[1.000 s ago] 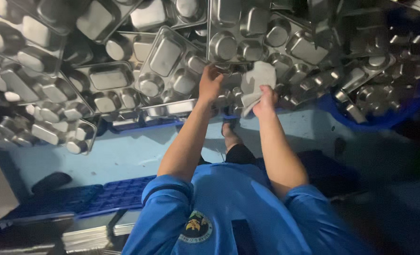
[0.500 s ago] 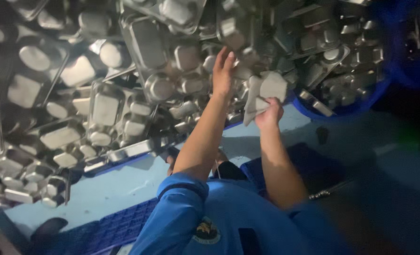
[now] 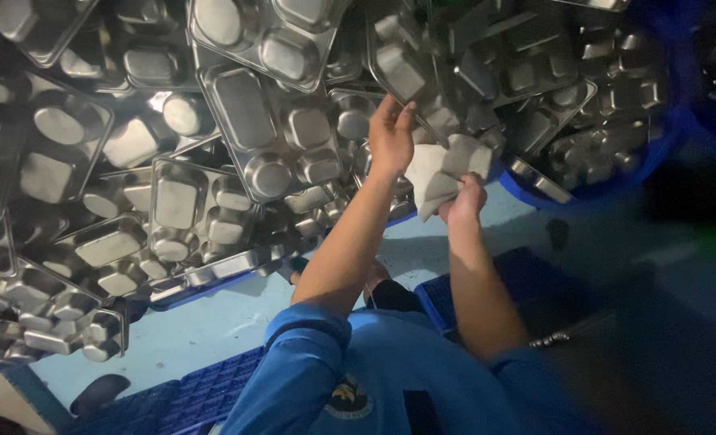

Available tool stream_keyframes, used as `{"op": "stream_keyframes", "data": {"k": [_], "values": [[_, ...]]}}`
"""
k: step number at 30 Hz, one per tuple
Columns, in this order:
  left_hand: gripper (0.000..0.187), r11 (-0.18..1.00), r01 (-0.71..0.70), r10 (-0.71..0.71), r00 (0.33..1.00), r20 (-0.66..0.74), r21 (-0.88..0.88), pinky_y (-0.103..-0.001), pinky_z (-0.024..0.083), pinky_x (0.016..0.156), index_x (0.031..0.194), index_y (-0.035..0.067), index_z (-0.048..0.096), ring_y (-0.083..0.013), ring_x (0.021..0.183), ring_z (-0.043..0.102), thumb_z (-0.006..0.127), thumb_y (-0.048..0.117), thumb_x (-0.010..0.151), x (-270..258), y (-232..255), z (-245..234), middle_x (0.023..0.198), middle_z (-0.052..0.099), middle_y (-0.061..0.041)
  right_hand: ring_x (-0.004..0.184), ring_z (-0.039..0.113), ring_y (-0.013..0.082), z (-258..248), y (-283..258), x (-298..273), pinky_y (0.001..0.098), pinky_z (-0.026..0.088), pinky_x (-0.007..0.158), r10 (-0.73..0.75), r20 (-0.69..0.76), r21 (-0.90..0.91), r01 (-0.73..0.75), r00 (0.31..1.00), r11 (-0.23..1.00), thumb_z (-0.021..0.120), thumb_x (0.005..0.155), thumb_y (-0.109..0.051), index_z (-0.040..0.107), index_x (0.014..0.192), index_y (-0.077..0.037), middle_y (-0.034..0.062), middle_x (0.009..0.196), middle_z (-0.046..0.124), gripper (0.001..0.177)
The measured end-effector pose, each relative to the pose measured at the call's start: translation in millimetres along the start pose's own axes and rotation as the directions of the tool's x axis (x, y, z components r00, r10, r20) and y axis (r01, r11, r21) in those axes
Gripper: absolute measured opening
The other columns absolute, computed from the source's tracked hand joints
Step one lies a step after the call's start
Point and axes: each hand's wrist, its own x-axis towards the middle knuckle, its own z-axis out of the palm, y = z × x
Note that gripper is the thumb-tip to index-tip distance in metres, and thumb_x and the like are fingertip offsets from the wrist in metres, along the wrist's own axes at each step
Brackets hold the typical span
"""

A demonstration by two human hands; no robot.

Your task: The person repeatedly picks up stainless steel compartmentalized trays from a large pile, wipes them with a white cloth, and places them onto a stack. The person handles the trays one at a time, wiping both sides before stacking.

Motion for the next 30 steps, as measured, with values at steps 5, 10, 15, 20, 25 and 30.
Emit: {"op": "stream_keyframes", "data": {"k": [5, 10, 15, 20, 25, 30], "values": [[0.016, 0.959, 0.189, -0.198, 0.98, -0.022, -0.21, -0.037, 0.062, 0.087, 0.119, -0.003, 0.062, -0.0181, 0.098, 0.068, 0.062, 0.004, 0.105, -4, -5, -25, 0.111, 0.069, -0.011, 0.116, 0.065, 0.0366, 5, 22, 16, 0.0562, 0.053, 0.101, 0.104, 0.072, -0.063, -0.1, 0.992, 0.993, 0.055, 0.084, -0.02, 0.058, 0.131, -0.006, 0.0166, 0.127, 0.063, 0.049], [0.021, 0.926, 0.219, -0.23, 0.973, 0.001, -0.308, -0.039, 0.059, 0.084, 0.121, -0.001, 0.063, -0.022, 0.096, 0.067, 0.062, 0.007, 0.102, -31, -10, -43, 0.11, 0.068, -0.011, 0.12, 0.064, 0.0391, -3, 60, 19, 0.0586, 0.052, 0.106, 0.166, 0.203, 0.041, -0.178, 0.965, 0.983, 0.048, 0.091, -0.028, 0.054, 0.136, 0.0, 0.0222, 0.133, 0.062, 0.053], [0.029, 0.9, 0.333, -0.299, 0.941, 0.159, -0.28, -0.04, 0.06, 0.092, 0.125, 0.004, 0.062, -0.0217, 0.103, 0.069, 0.062, 0.009, 0.096, -58, 16, -69, 0.115, 0.069, -0.009, 0.13, 0.059, 0.0372, -7, 36, -5, 0.0573, 0.046, 0.114, 0.139, 0.328, 0.057, -0.167, 0.935, 0.984, 0.047, 0.09, -0.025, 0.053, 0.141, -0.008, 0.0168, 0.143, 0.058, 0.054], [0.038, 0.797, 0.493, -0.36, 0.851, 0.382, -0.347, -0.039, 0.054, 0.088, 0.131, -0.003, 0.063, -0.0253, 0.102, 0.066, 0.068, 0.01, 0.095, -79, 68, -158, 0.115, 0.071, -0.013, 0.146, 0.042, 0.0345, 24, -49, -50, 0.0585, 0.034, 0.12, 0.011, 0.433, -0.011, -0.008, 0.901, 1.0, 0.049, 0.097, -0.038, 0.043, 0.152, -0.011, 0.0122, 0.155, 0.047, 0.062], [0.041, 0.824, 0.449, -0.305, 0.866, 0.397, -0.345, -0.04, 0.053, 0.102, 0.126, -0.004, 0.064, -0.0273, 0.116, 0.067, 0.072, 0.01, 0.088, -113, 93, -223, 0.122, 0.071, -0.013, 0.154, 0.037, 0.032, 91, -74, -109, 0.0537, 0.03, 0.129, -0.186, 0.755, 0.129, 0.135, 0.629, 0.982, 0.048, 0.096, -0.065, 0.034, 0.159, -0.018, 0.0057, 0.165, 0.038, 0.08], [0.044, 0.765, 0.273, -0.145, 0.955, 0.257, -0.583, -0.046, 0.053, 0.095, 0.127, -0.003, 0.061, -0.031, 0.109, 0.066, 0.067, 0.025, 0.093, -167, 103, -274, 0.118, 0.069, -0.015, 0.145, 0.049, 0.0348, 143, -38, -166, 0.053, 0.042, 0.122, -0.316, 0.593, 0.091, 0.329, 0.74, 0.94, 0.057, 0.092, -0.067, 0.039, 0.154, -0.009, 0.0132, 0.156, 0.048, 0.086]]}}
